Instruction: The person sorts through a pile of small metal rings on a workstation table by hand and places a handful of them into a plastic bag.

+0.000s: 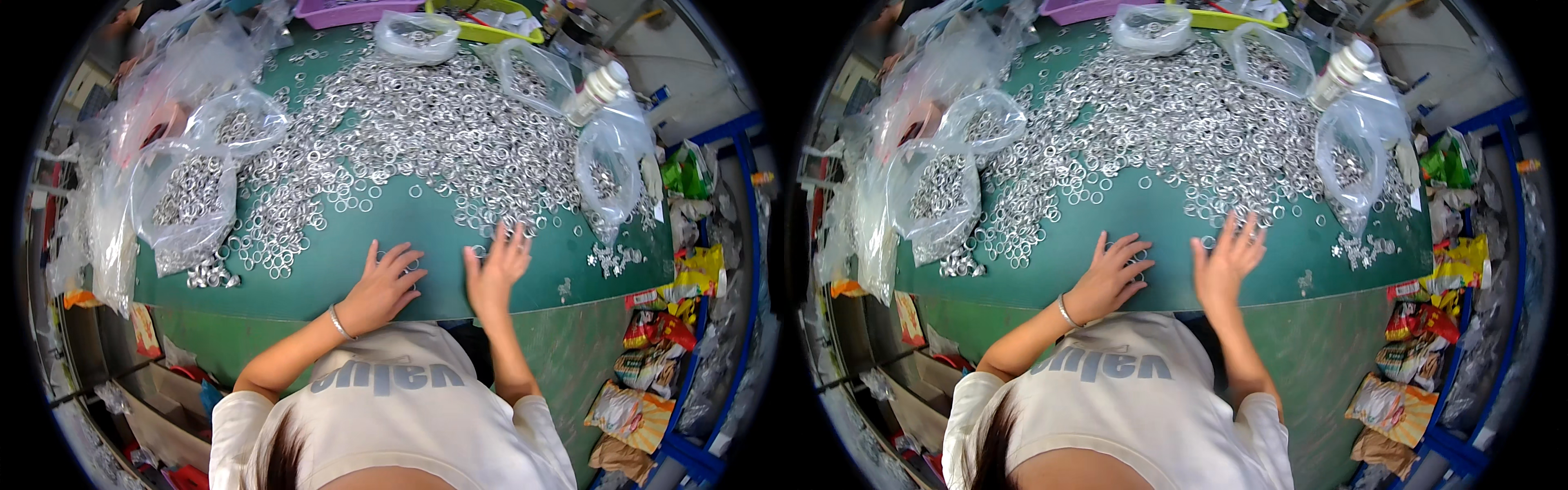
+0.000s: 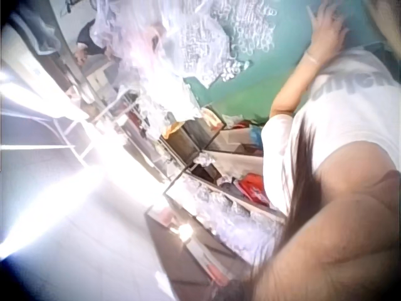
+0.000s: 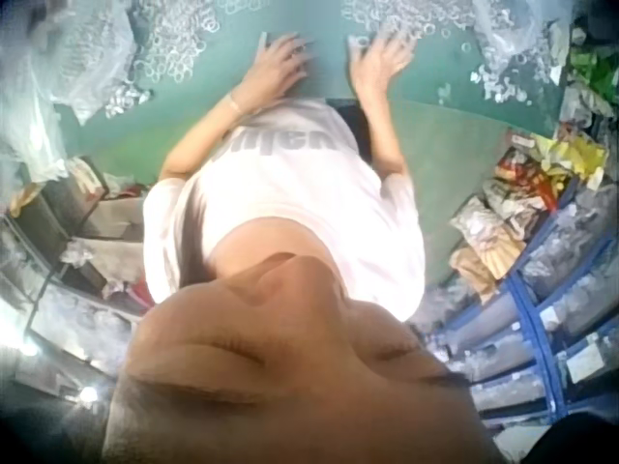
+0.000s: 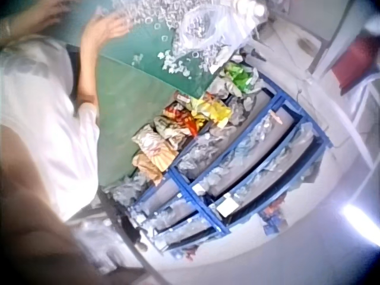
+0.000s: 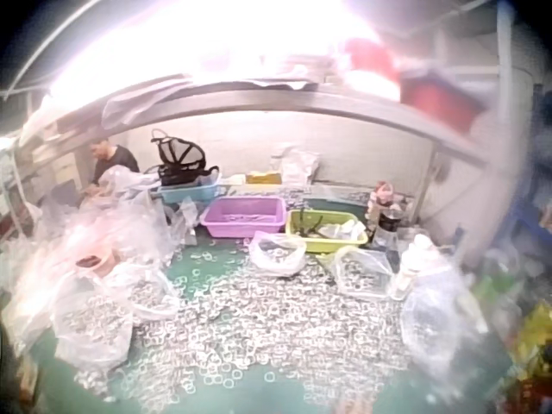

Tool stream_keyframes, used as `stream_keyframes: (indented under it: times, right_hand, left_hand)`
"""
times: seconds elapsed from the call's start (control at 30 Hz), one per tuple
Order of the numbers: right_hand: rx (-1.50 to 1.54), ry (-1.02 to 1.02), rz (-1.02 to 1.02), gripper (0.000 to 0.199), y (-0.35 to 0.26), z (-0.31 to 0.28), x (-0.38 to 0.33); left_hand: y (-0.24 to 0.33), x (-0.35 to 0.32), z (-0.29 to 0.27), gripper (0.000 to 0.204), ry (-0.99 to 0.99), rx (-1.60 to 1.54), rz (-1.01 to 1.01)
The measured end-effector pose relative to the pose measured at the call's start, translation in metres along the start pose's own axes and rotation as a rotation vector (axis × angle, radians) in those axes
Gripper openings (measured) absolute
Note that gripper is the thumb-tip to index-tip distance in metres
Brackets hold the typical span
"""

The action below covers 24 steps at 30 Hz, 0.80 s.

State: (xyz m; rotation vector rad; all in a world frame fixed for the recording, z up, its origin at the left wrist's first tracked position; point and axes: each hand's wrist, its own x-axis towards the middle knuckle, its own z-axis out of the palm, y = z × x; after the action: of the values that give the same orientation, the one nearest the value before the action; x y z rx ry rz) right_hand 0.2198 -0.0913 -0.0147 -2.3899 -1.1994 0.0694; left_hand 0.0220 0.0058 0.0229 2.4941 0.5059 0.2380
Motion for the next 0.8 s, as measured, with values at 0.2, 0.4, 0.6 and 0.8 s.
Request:
stream_keyframes:
  times: [0.2, 0.4, 0.6, 0.8]
  right_hand:
    - [0.488, 0.104, -0.078, 0.068, -0.064, 0.044, 0.032]
    - [0.896, -0.174, -0.254, 0.046, -0.103, 0.041, 0.061]
    - [1.093, -0.062, -0.175, 0.016, -0.044, -0.013, 0.049]
    - [0.916, -0.058, 0.166, 0.015, 0.01, -0.022, 0.053]
  left_hand:
    - [0.0, 0.002, -0.008, 0.035, 0.067, -0.013, -0.016]
    - [-0.002, 0.004, -0.004, 0.031, 0.154, -0.068, -0.068]
    - [-0.015, 0.013, -0.013, 0.031, 0.186, -0.066, -0.045]
    - [-0.025, 0.061, -0.016, 0.03, 0.093, 0.027, 0.121]
